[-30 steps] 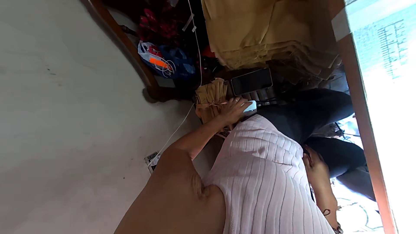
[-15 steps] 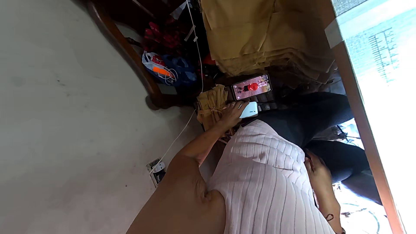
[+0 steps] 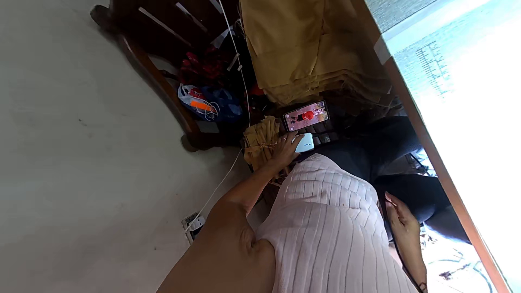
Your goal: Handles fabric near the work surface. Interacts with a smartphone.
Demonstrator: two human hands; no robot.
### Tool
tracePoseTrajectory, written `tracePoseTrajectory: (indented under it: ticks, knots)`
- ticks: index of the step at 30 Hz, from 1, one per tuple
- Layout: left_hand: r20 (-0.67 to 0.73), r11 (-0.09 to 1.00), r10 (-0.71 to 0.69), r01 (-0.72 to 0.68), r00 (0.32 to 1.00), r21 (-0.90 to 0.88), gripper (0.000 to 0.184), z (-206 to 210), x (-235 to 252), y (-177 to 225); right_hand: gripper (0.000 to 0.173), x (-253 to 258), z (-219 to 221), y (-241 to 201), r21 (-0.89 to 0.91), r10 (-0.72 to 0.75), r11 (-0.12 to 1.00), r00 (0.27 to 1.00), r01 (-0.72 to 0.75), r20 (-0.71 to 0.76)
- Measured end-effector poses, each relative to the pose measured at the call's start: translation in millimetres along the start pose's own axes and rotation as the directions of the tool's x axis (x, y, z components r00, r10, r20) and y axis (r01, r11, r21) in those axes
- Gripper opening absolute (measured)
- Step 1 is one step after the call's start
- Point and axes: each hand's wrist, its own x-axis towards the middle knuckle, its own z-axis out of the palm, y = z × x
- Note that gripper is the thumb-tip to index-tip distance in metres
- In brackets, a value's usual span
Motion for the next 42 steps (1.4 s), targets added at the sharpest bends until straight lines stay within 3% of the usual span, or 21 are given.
tracePoseTrajectory:
  ticks: [2,4,8,10,11,12,17,22,25,28,30,32,34,35,36,37,38,39,40,41,42]
  knots:
    - [-0.102,0.997,0.072,-0.075,0.992,-0.03,0.057,-14,9,15,0.04,-18,-5,4,0.059,-0.005,0.998,0.998,0.009,-0.069]
    - [-0.29,0.98,0.18,-0.197,0.94,-0.031,0.046,-37,33,43,0.039,-34,-9,6,0.083,-0.025,0.996,0.987,0.039,-0.161]
    - [-0.652,0.876,0.409,-0.475,0.638,0.085,0.036,-107,109,116,0.037,-56,-21,-18,0.137,0.049,0.99,0.973,-0.019,-0.224]
    - [-0.702,0.805,0.502,-0.569,0.505,0.167,0.03,-143,149,156,0.037,-57,-26,-26,0.164,0.081,0.986,0.97,-0.044,-0.229]
    - [-0.694,0.773,0.541,-0.605,0.475,0.189,0.027,-159,170,176,0.037,-57,-28,-30,0.176,0.087,0.983,0.97,-0.047,-0.228]
    - [-0.652,0.758,0.575,-0.623,0.495,0.196,0.028,-174,188,195,0.037,-55,-31,-36,0.184,0.081,0.982,0.971,-0.039,-0.227]
    - [-0.329,0.803,0.594,-0.565,0.734,0.19,0.037,-225,285,269,0.037,-63,-42,-51,0.174,-0.015,0.983,0.958,0.067,-0.285]
    - [-0.216,0.879,0.454,-0.393,0.865,0.271,0.056,-237,370,306,0.039,-100,-31,-40,0.297,0.134,0.955,0.9,-0.006,-0.414]
    - [-0.269,0.911,0.389,-0.324,0.881,0.255,0.049,-231,385,315,0.04,-114,-19,-40,0.374,0.229,0.926,0.867,-0.054,-0.443]
    - [-0.223,0.901,0.411,-0.357,0.884,0.244,0.043,-235,369,314,0.041,-112,-9,-42,0.459,0.272,0.887,0.863,-0.053,-0.426]
    - [-0.23,0.857,0.513,-0.482,0.827,0.181,0.044,-233,332,294,0.04,-109,-7,-46,0.482,0.287,0.873,0.878,-0.076,-0.382]
    - [-0.398,0.767,0.623,-0.625,0.673,0.146,0.04,-221,282,253,0.041,-104,-12,-50,0.492,0.302,0.862,0.901,-0.119,-0.312]
    - [-0.609,0.711,0.606,-0.692,0.512,0.125,0.032,-195,228,202,0.042,-95,-21,-50,0.483,0.271,0.867,0.931,-0.125,-0.246]
    - [-0.641,0.75,0.542,-0.657,0.544,0.077,0.027,-181,195,178,0.042,-90,-26,-46,0.47,0.239,0.875,0.946,-0.111,-0.221]
    - [-0.574,0.85,0.425,-0.526,0.7,-0.013,0.025,-173,154,162,0.042,-86,-30,-42,0.456,0.195,0.886,0.961,-0.086,-0.196]
    - [-0.379,0.948,0.23,-0.294,0.896,-0.119,0.029,-174,113,159,0.042,-80,-36,-41,0.443,0.156,0.894,0.974,-0.068,-0.165]
    - [-0.259,0.976,0.081,-0.129,0.963,-0.173,0.032,-166,92,148,0.042,-75,-41,-41,0.423,0.12,0.905,0.984,-0.054,-0.132]
    - [-0.293,0.978,0.057,-0.112,0.954,-0.176,0.031,-142,85,120,0.042,-70,-47,-42,0.393,0.085,0.919,0.991,-0.038,-0.102]
    - [-0.43,0.97,0.118,-0.197,0.895,-0.144,0.027,-105,92,79,0.043,-64,-53,-44,0.358,0.06,0.933,0.996,-0.031,-0.071]
    - [-0.463,0.965,0.141,-0.226,0.875,-0.134,0.027,-80,96,49,0.044,-59,-58,-46,0.322,0.046,0.946,0.998,-0.032,-0.036]
    - [-0.405,0.971,0.118,-0.191,0.906,-0.145,0.03,-65,97,30,0.044,-55,-63,-50,0.289,0.045,0.957,0.999,-0.04,-0.01]
